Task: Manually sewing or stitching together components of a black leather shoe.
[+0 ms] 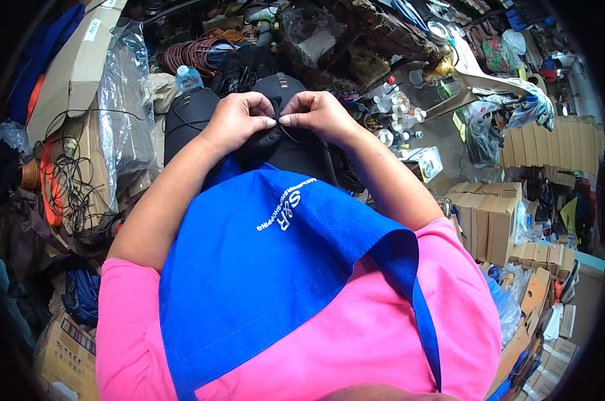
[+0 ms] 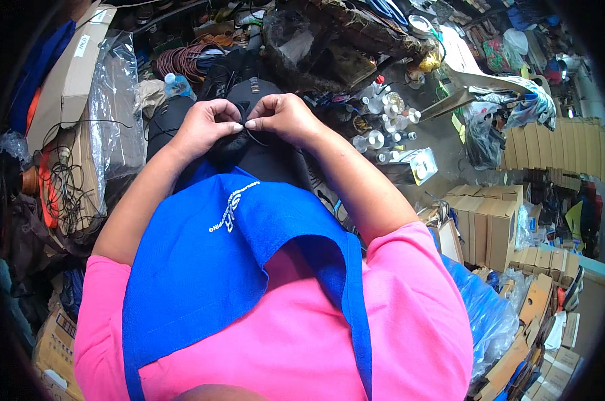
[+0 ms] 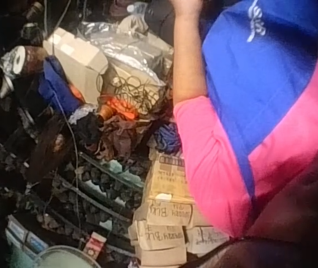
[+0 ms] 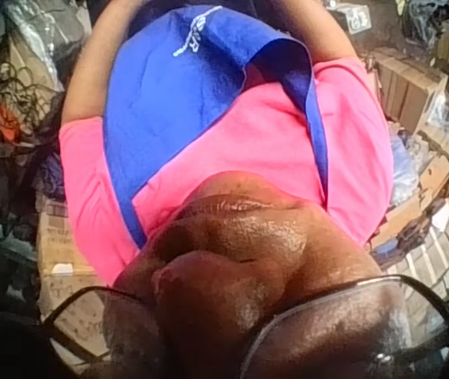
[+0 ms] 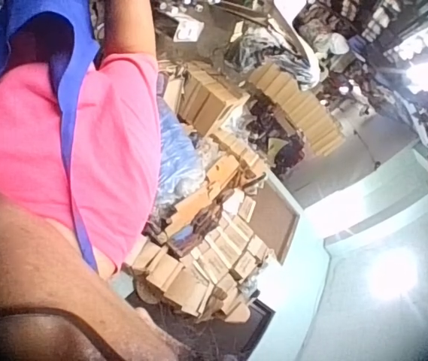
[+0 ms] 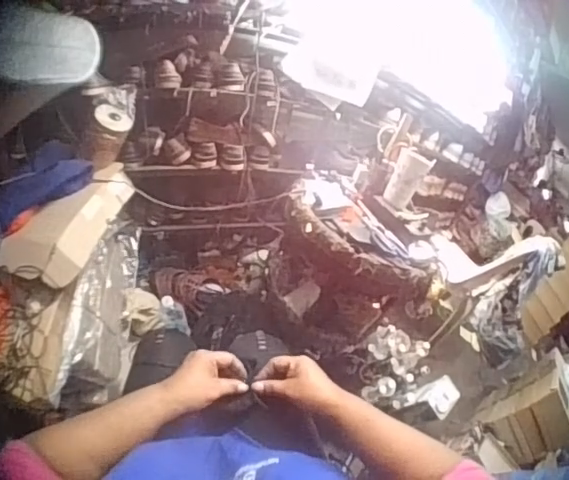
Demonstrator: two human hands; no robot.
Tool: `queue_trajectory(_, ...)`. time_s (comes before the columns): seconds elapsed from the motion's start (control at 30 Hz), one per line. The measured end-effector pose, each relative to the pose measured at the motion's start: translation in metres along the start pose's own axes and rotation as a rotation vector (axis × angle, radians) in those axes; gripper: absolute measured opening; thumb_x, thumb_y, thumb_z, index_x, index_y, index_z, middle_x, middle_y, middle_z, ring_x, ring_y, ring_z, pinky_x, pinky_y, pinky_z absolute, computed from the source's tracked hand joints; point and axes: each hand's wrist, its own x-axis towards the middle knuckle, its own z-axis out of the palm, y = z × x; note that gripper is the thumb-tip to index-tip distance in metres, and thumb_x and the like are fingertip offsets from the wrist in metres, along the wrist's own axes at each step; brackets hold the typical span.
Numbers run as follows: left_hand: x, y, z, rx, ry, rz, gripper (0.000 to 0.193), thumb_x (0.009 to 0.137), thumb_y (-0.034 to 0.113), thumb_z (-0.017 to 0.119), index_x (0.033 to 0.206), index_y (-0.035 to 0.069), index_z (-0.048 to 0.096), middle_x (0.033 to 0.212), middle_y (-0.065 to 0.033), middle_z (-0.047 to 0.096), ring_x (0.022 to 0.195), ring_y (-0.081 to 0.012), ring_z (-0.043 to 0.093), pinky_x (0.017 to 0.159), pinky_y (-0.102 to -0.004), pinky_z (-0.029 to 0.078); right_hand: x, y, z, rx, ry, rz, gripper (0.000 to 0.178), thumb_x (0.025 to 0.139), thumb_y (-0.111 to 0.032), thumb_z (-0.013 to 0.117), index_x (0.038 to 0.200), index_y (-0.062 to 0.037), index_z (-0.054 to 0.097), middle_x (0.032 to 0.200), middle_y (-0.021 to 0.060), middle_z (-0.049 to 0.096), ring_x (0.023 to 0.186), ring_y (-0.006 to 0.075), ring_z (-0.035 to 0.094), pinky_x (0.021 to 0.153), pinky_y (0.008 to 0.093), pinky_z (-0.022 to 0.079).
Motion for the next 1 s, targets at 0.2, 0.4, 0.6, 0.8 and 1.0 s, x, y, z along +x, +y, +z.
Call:
queue_trajectory(0.2,-0.012,0.009,-0.025,0.344,0.065,0.169,0.009,0.072,0.008,0.069,0.073,0.002,0.062,0.074,-0.0059,0.051,0.076,-0.0177,0.053,0.072,-0.0302,0.043,-0.007,-0.005,-0.015,0.019,0.026,-0.057,0.011,0.079,-0.009,0.072,0.083,-0.0024,0.065,0.08,-0.001,0.062,0.076,0.0073,0.057,0.072,0.0238,0.046)
queue_trajectory(0.4,-0.021,0.014,-0.019,0.407,0.014,0.13,0.009,0.082,0.007,0.06,0.089,0.001,0.059,0.079,-0.0097,0.058,0.079,-0.0204,0.057,0.072,-0.0324,0.045,-0.014,0.015,-0.021,0.171,-0.044,-0.062,0.018,0.08,-0.017,0.074,0.088,-0.0063,0.063,0.086,-0.0027,0.057,0.08,0.0067,0.052,0.075,0.0216,0.042)
queue_trajectory(0.6,-0.013,0.022,-0.012,0.542,-0.056,0.208,0.013,0.084,0.007,0.057,0.095,0.002,0.059,0.088,-0.0191,0.064,0.083,-0.0323,0.063,0.073,-0.0378,0.048,-0.046,0.017,-0.025,-0.003,-0.046,0.043,0.015,0.083,-0.018,0.07,0.084,-0.0049,0.063,0.089,-0.0028,0.053,0.083,0.0068,0.05,0.075,0.0229,0.041)
queue_trajectory(0.8,-0.01,0.031,-0.01,0.7,-0.098,0.32,0.011,0.083,0.01,0.057,0.09,0.002,0.058,0.08,-0.0195,0.061,0.08,-0.0372,0.061,0.07,-0.0427,0.048,-0.027,-0.004,-0.046,-0.34,0.204,-0.236,0.016,0.088,-0.016,0.062,0.087,-0.0014,0.056,0.078,-0.0003,0.057,0.076,0.0071,0.051,0.069,0.0252,0.045)
queue_trajectory(1.0,-0.011,0.028,-0.014,0.82,-0.073,0.37,0.01,0.083,0.011,0.054,0.089,0.003,0.056,0.079,-0.02,0.06,0.079,-0.0382,0.059,0.069,-0.0459,0.047,-0.005,-0.017,-0.039,-0.883,0.329,-0.396,0.015,0.08,-0.018,0.066,0.087,-0.006,0.062,0.092,0.0104,0.061,0.089,0.0303,0.06,0.076,0.0389,0.047)
